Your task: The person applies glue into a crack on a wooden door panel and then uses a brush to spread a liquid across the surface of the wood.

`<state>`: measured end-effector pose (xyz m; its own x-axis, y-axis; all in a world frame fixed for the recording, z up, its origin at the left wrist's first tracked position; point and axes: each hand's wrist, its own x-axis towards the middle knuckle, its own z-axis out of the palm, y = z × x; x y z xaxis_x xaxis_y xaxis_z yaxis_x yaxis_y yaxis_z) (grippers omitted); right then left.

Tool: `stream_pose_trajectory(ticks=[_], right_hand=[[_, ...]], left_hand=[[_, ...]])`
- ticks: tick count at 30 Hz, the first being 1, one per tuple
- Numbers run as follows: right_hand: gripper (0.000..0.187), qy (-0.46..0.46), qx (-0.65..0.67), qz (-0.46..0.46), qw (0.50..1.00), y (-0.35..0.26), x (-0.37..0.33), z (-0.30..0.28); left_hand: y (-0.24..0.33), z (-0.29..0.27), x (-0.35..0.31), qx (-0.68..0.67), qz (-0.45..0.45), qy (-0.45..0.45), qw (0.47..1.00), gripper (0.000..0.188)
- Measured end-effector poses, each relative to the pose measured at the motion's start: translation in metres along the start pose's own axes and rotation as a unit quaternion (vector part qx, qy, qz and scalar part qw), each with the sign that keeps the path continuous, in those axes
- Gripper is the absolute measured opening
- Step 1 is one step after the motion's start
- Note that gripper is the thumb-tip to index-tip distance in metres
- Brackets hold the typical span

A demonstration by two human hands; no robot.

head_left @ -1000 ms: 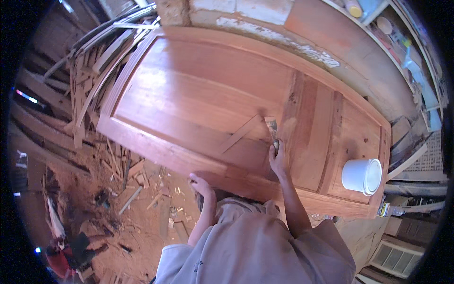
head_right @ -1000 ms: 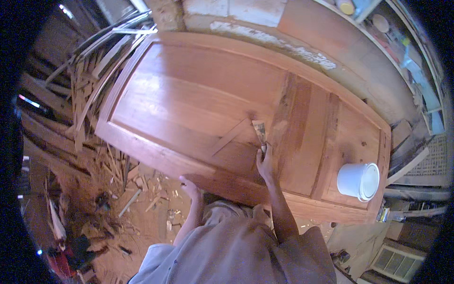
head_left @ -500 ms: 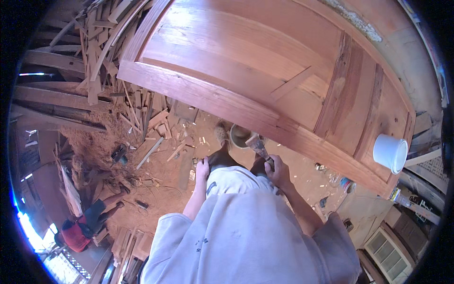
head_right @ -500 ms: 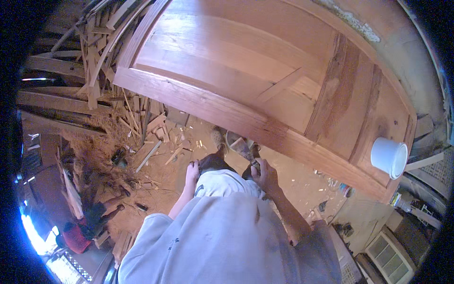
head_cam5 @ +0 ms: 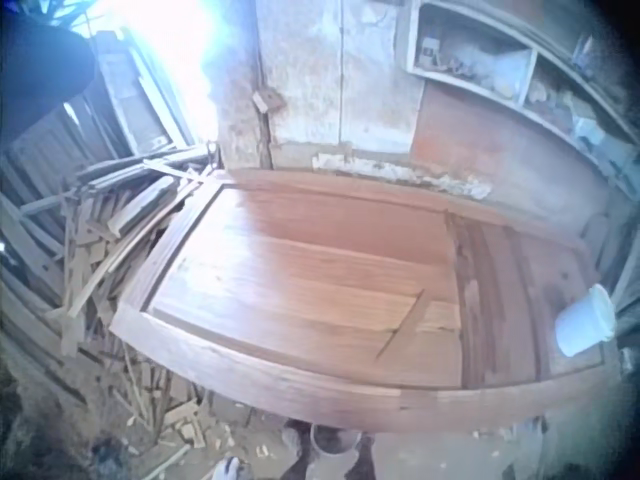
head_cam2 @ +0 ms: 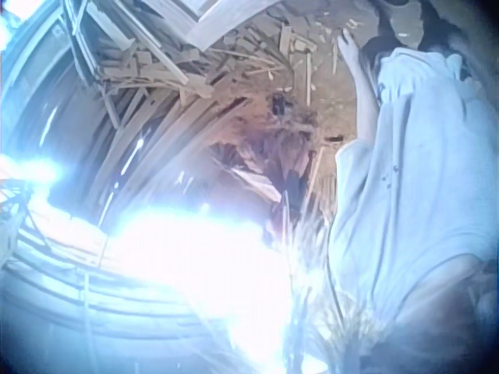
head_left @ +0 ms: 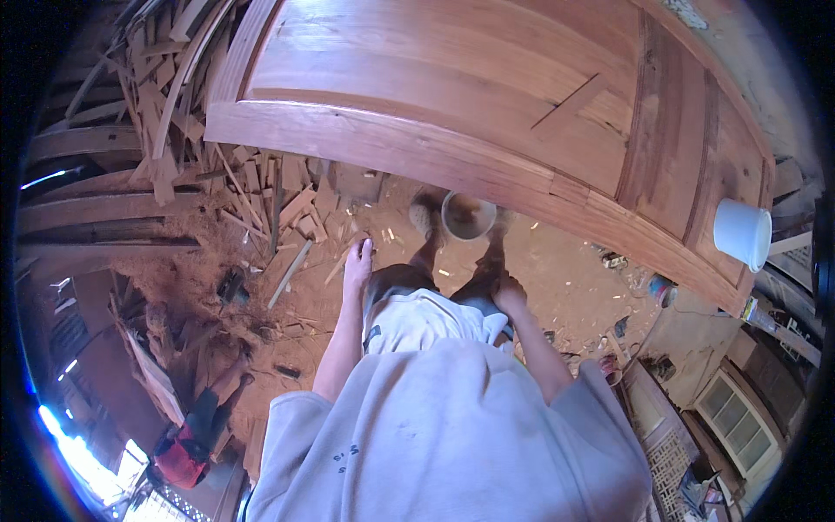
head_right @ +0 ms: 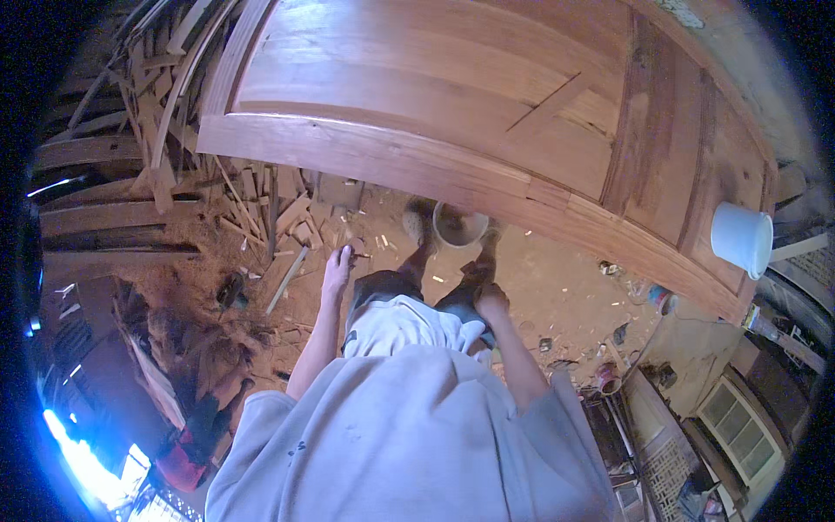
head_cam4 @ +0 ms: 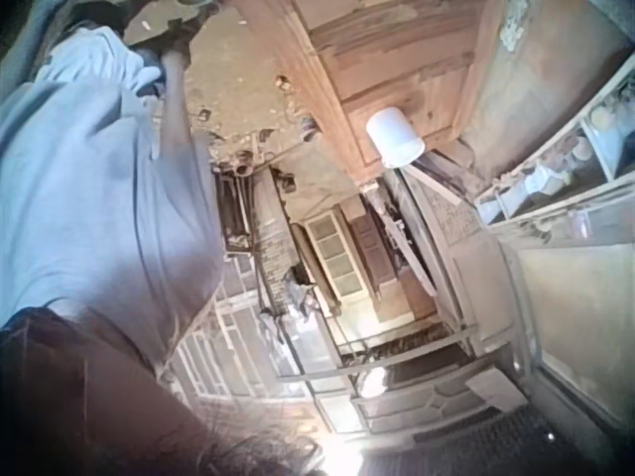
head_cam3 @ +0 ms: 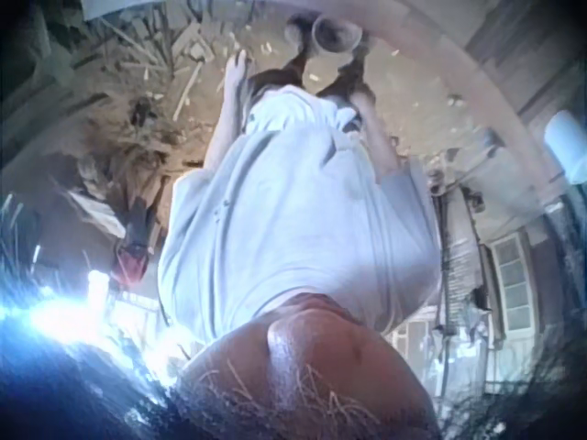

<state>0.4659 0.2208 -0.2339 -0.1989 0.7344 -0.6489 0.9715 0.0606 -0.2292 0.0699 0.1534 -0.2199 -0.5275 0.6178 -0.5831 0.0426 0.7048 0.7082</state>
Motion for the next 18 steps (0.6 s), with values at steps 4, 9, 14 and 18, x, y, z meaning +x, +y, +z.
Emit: stream_pose_trajectory(ticks=[4, 9, 14, 18], right_hand=[[0.039, -0.074, 0.094, 0.031, 0.992, -0.036, -0.036, -0.033], [0.029, 0.036, 0.32, -0.005, 0.947, -0.027, -0.088, -0.151], [0.017, 0.203, 0.575, 0.058, 0.791, -0.01, -0.111, -0.252], [0.021, 0.33, 0.504, 0.059, 0.796, 0.017, -0.077, -0.285]], left_hand=[[-0.038, -0.026, -0.003, 0.068, -0.058, -0.02, 0.996, 0.046], [-0.012, -0.004, -0.008, -0.082, -0.092, -0.003, 0.992, 0.045], [0.049, 0.02, 0.005, -0.353, -0.115, 0.082, 0.925, 0.042], [0.123, 0.037, 0.002, -0.359, -0.011, 0.214, 0.909, 0.035]])
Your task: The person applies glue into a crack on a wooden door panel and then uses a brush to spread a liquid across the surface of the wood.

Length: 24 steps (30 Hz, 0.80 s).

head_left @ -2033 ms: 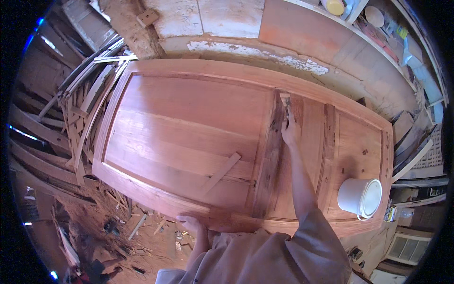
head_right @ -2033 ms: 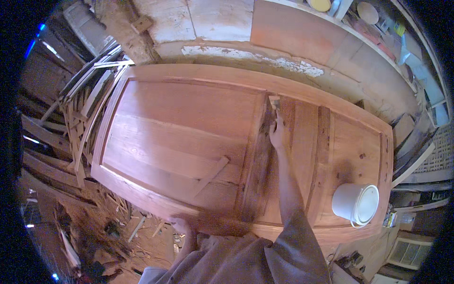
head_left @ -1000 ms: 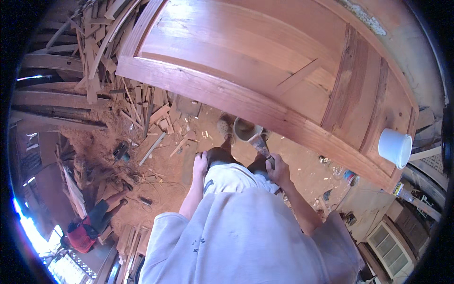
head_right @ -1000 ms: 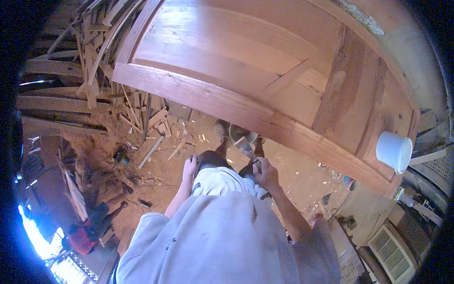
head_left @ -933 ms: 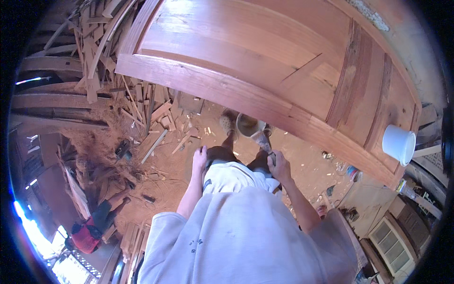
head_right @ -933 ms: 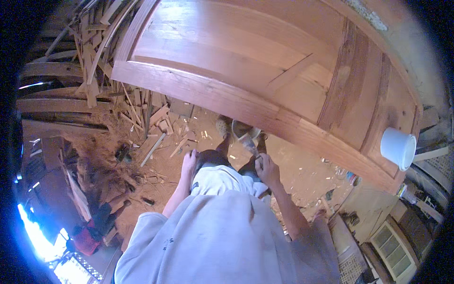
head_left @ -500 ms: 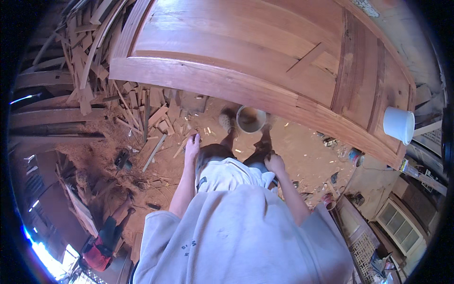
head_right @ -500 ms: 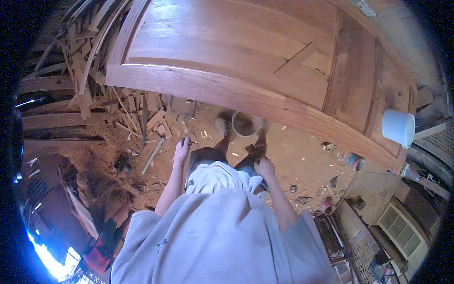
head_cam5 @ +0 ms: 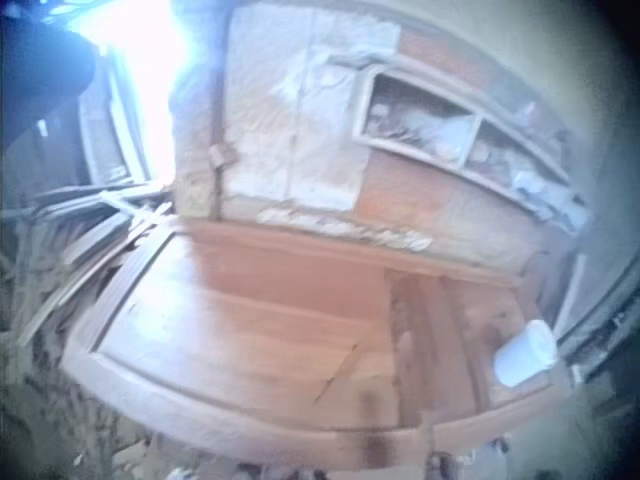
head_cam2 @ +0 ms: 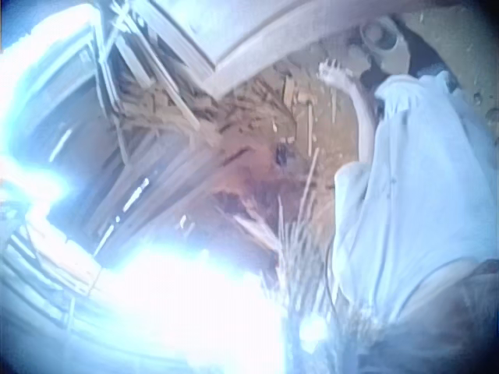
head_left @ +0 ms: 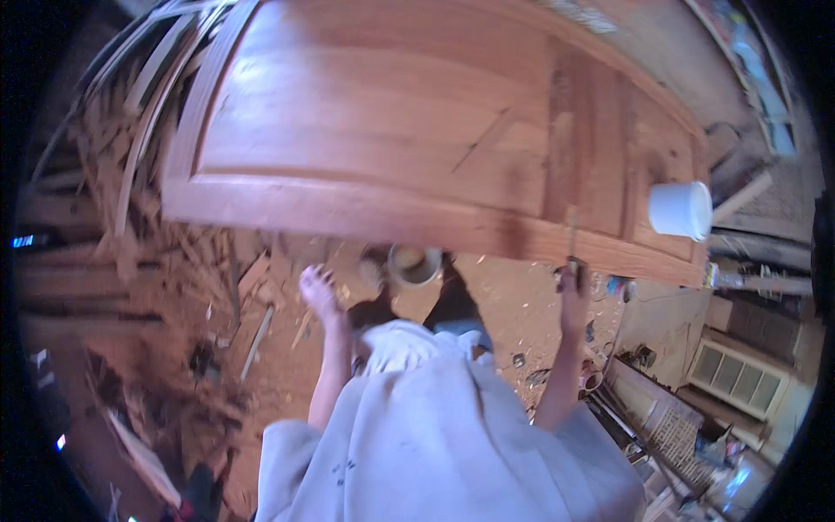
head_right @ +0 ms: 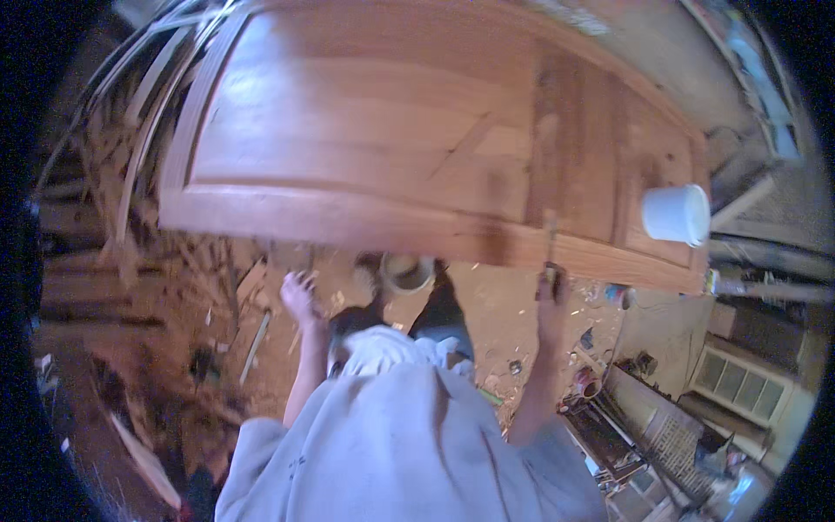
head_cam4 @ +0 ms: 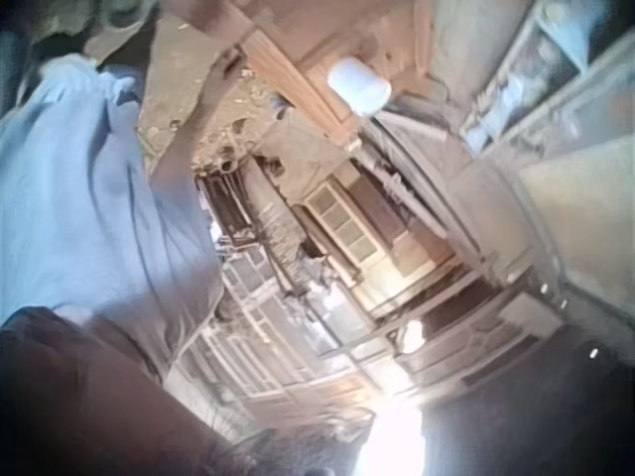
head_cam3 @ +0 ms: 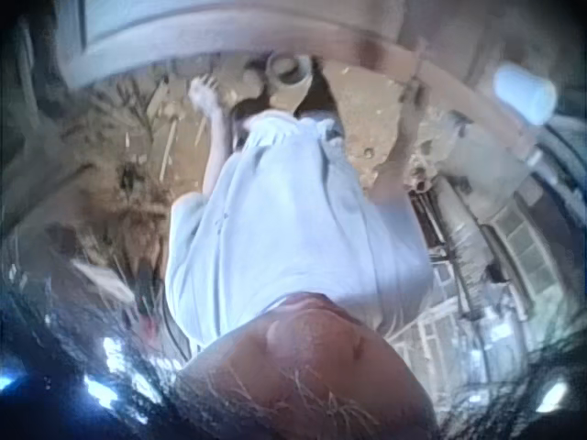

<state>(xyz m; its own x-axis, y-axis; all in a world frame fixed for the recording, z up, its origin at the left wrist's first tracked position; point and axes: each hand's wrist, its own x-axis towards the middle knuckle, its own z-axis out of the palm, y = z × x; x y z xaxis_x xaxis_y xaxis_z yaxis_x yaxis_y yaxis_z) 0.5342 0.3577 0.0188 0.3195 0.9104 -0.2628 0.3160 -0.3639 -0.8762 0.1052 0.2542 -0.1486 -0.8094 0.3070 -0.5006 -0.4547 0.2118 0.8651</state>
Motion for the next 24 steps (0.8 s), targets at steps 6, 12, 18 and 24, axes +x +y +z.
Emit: stream_pose_trajectory(ticks=[6, 12, 18, 24], right_hand=[[0.024, 0.088, -0.154, -0.107, 0.978, 0.066, 0.113, -0.029], [0.041, 0.174, -0.351, -0.124, 0.912, 0.075, 0.151, -0.04], [0.047, 0.161, -0.241, -0.166, 0.943, 0.084, 0.222, -0.078], [0.048, 0.178, -0.221, -0.184, 0.941, 0.082, 0.298, -0.128]], left_hand=[[0.052, 0.068, -0.025, 0.048, 0.157, 0.081, 0.983, 0.033], [0.059, 0.153, -0.075, 0.13, 0.19, 0.037, 0.972, 0.037], [0.015, 0.244, -0.11, 0.213, 0.278, -0.007, 0.937, 0.037], [-0.046, 0.292, -0.123, 0.225, 0.52, -0.09, 0.819, 0.039]])
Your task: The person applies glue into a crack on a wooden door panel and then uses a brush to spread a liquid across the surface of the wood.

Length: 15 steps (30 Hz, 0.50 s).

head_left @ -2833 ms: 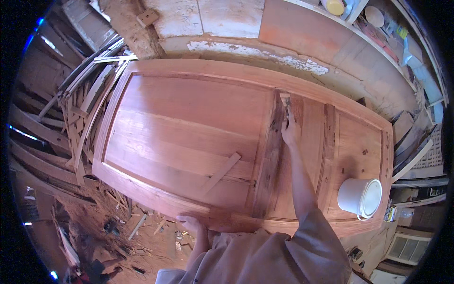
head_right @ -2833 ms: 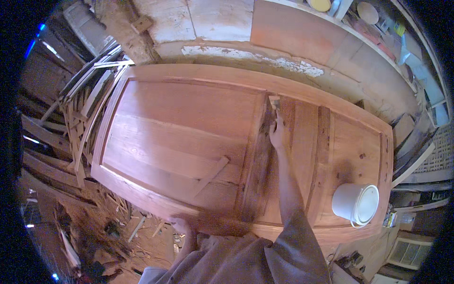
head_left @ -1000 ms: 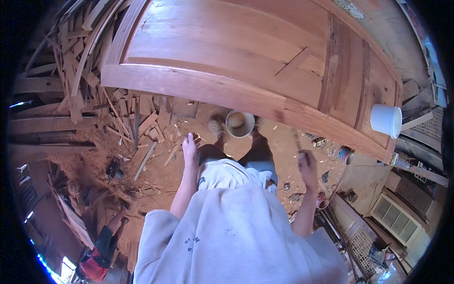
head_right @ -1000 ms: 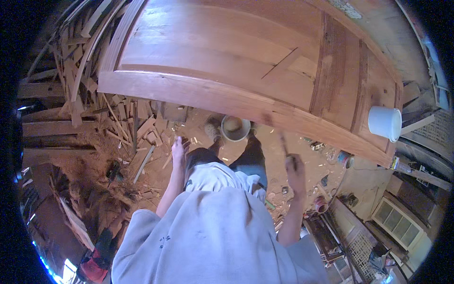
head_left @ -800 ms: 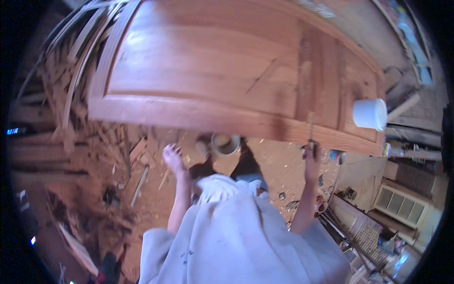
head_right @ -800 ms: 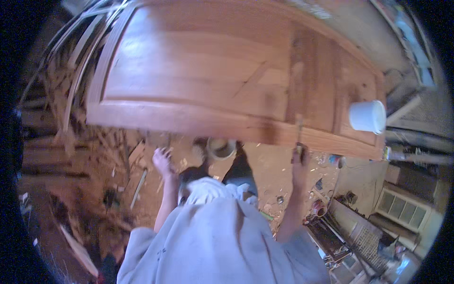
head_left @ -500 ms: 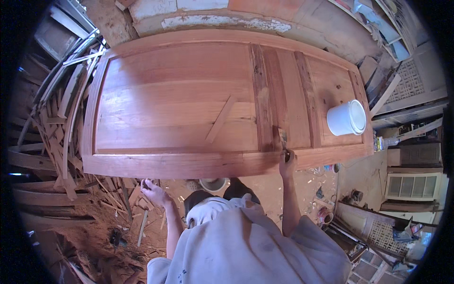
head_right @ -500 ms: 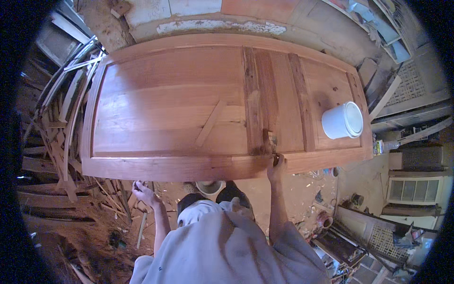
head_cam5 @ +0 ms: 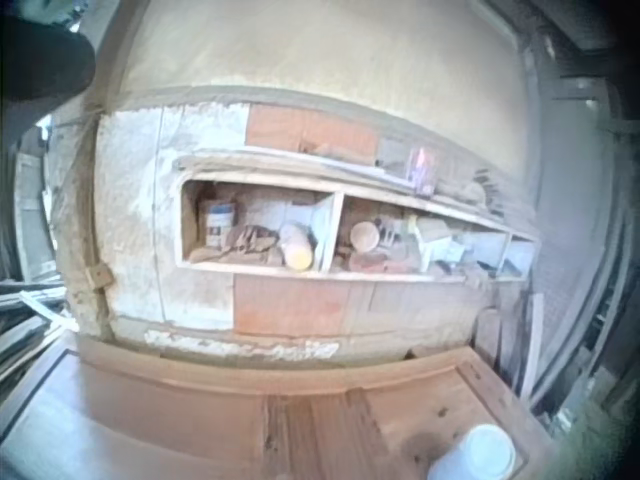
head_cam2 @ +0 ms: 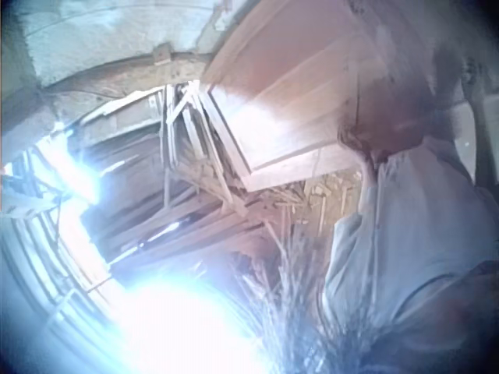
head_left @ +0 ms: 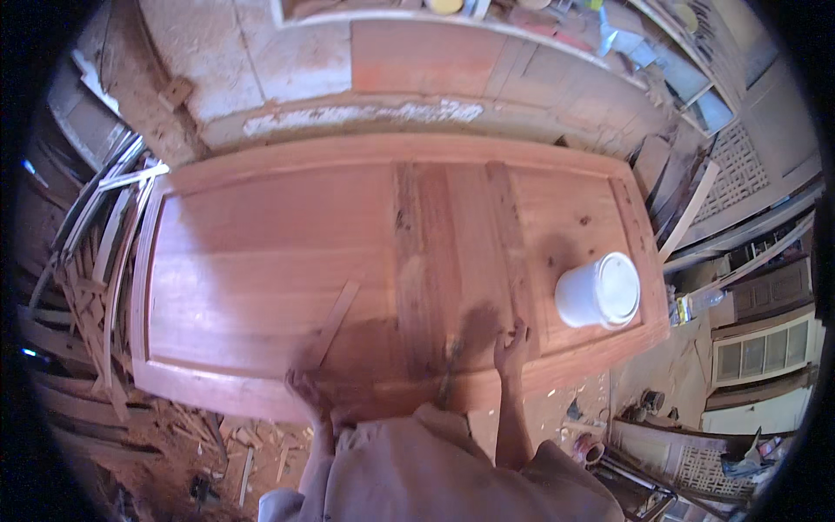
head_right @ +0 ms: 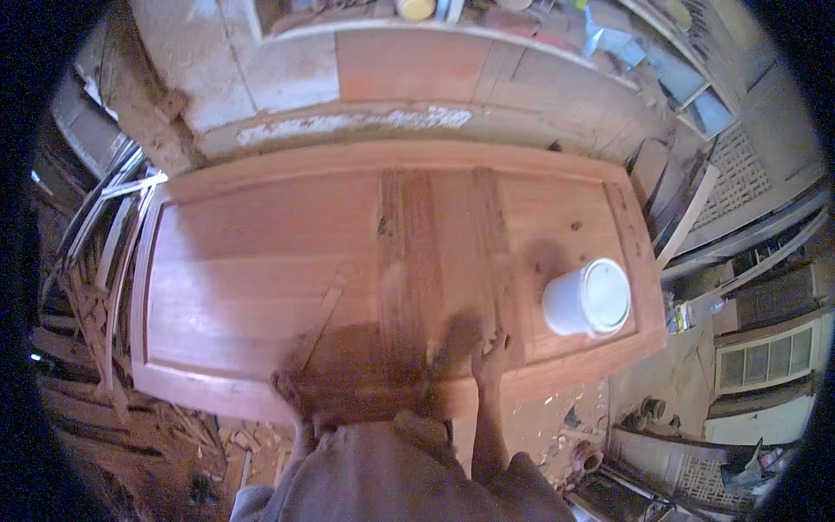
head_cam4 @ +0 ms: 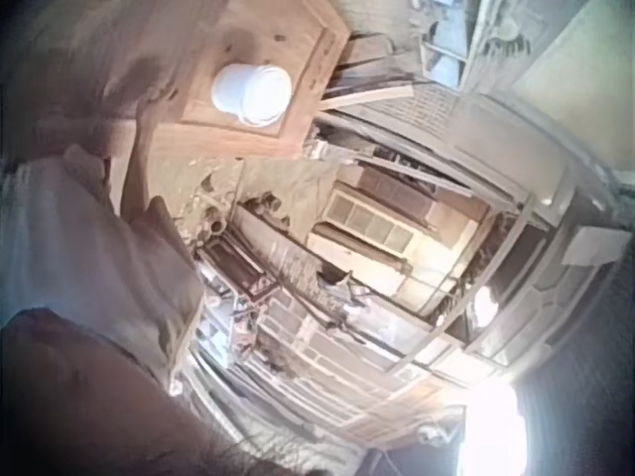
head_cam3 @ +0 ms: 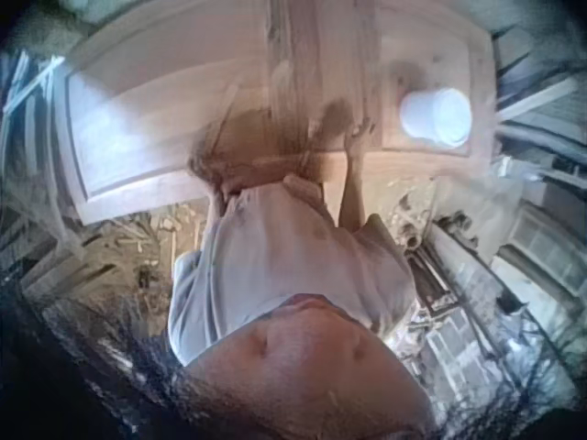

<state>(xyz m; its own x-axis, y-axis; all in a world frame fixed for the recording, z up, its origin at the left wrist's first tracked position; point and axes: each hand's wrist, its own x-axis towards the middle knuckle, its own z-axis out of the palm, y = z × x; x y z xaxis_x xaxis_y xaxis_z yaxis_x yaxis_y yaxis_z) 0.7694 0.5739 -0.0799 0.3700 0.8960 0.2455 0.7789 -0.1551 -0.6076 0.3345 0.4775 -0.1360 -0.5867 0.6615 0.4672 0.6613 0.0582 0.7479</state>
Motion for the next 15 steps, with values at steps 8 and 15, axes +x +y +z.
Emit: stream_pose_trajectory(ticks=[8, 15], right_hand=[[0.049, -0.047, 0.056, 0.084, 0.994, -0.007, 0.071, 0.001], [0.049, -0.076, 0.118, 0.008, 0.99, -0.033, 0.079, 0.038]], left_hand=[[-0.001, 0.0, -0.015, 0.042, -0.13, -0.067, 0.988, 0.04], [-0.059, 0.034, -0.016, 0.014, -0.14, -0.085, 0.986, 0.04]])
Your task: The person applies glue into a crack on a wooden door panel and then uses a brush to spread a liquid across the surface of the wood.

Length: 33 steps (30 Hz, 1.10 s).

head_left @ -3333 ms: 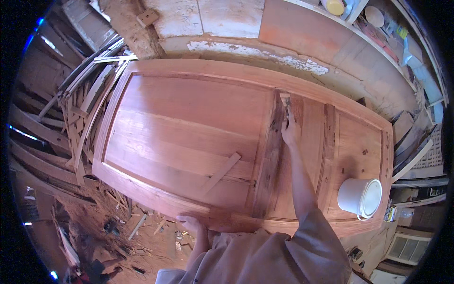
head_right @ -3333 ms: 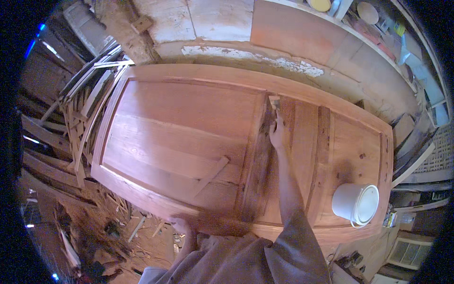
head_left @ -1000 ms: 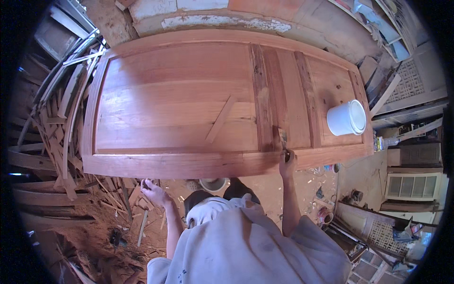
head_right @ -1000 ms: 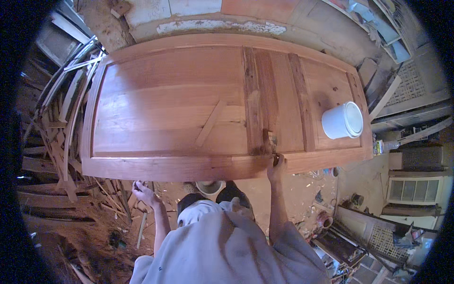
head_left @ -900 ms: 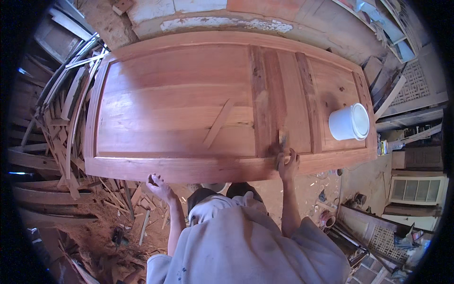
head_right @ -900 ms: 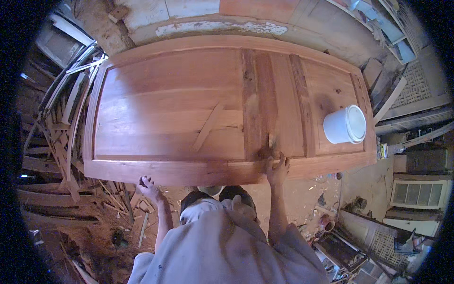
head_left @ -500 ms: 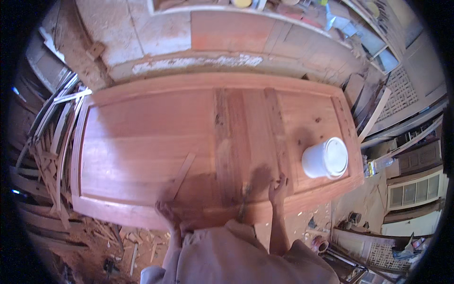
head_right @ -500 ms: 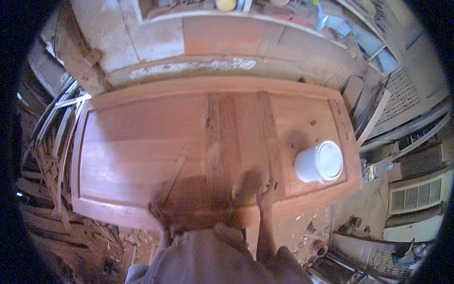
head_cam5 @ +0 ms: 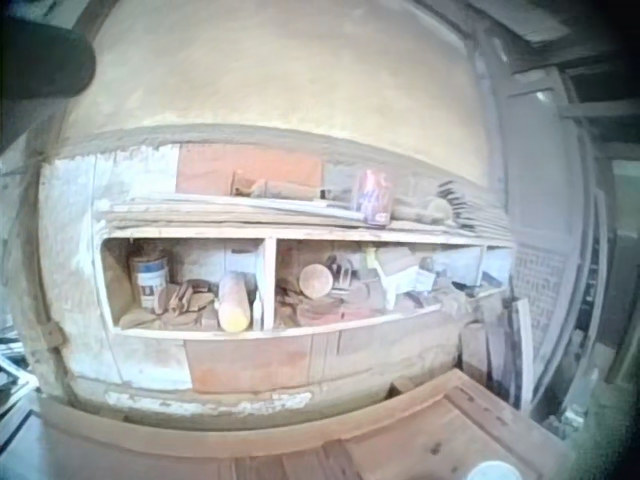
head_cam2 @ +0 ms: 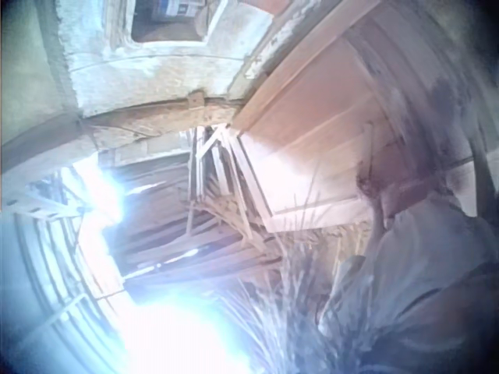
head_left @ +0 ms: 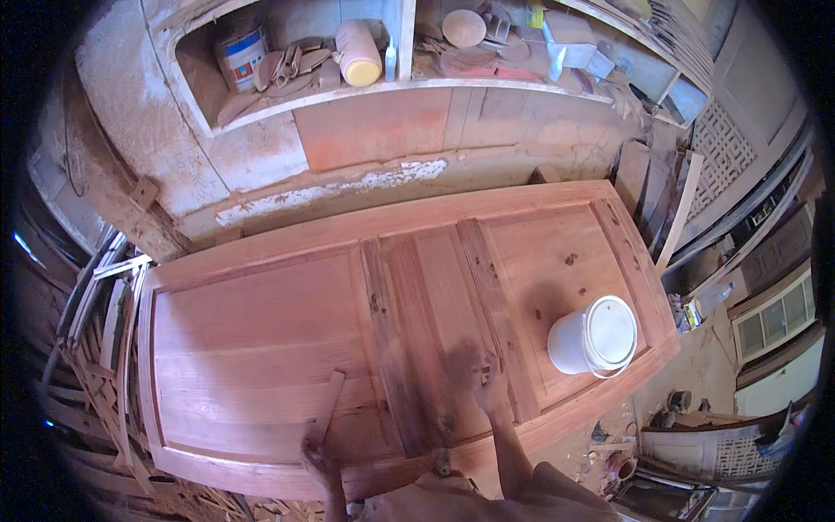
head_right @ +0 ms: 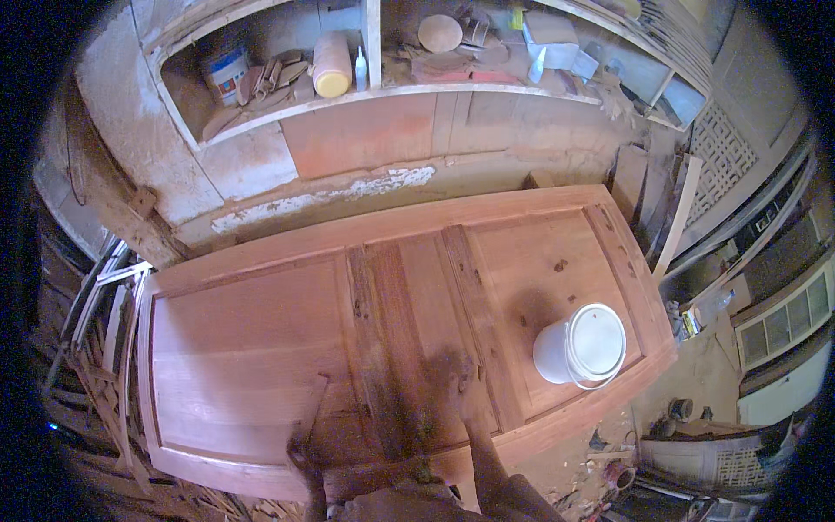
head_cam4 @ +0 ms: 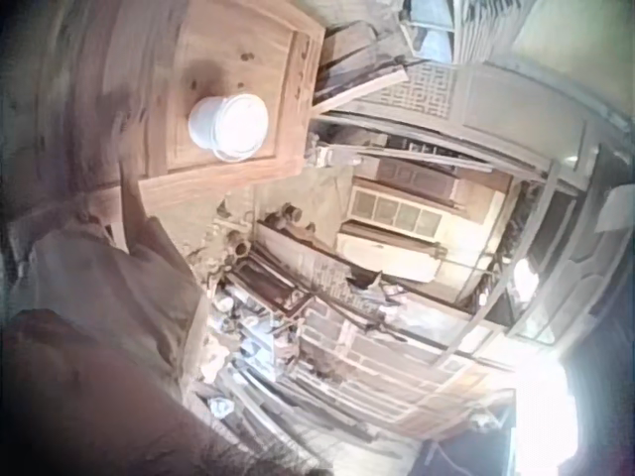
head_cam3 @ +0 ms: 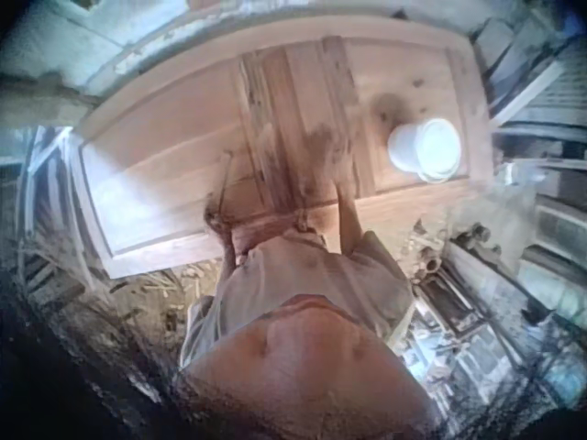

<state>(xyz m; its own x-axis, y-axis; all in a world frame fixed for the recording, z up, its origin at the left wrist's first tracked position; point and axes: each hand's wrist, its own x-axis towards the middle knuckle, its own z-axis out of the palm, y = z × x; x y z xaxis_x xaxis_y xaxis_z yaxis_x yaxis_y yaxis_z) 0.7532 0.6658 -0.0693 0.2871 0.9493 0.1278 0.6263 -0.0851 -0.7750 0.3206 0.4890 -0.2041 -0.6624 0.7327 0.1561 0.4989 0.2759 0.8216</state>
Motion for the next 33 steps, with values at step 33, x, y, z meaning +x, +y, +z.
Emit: stream_pose_trajectory(ticks=[33], right_hand=[[0.022, 0.258, -0.252, -0.338, 0.869, -0.424, 0.463, -0.002]], left_hand=[[0.058, -0.092, -0.029, 0.059, -0.048, 0.088, 0.993, 0.035]])
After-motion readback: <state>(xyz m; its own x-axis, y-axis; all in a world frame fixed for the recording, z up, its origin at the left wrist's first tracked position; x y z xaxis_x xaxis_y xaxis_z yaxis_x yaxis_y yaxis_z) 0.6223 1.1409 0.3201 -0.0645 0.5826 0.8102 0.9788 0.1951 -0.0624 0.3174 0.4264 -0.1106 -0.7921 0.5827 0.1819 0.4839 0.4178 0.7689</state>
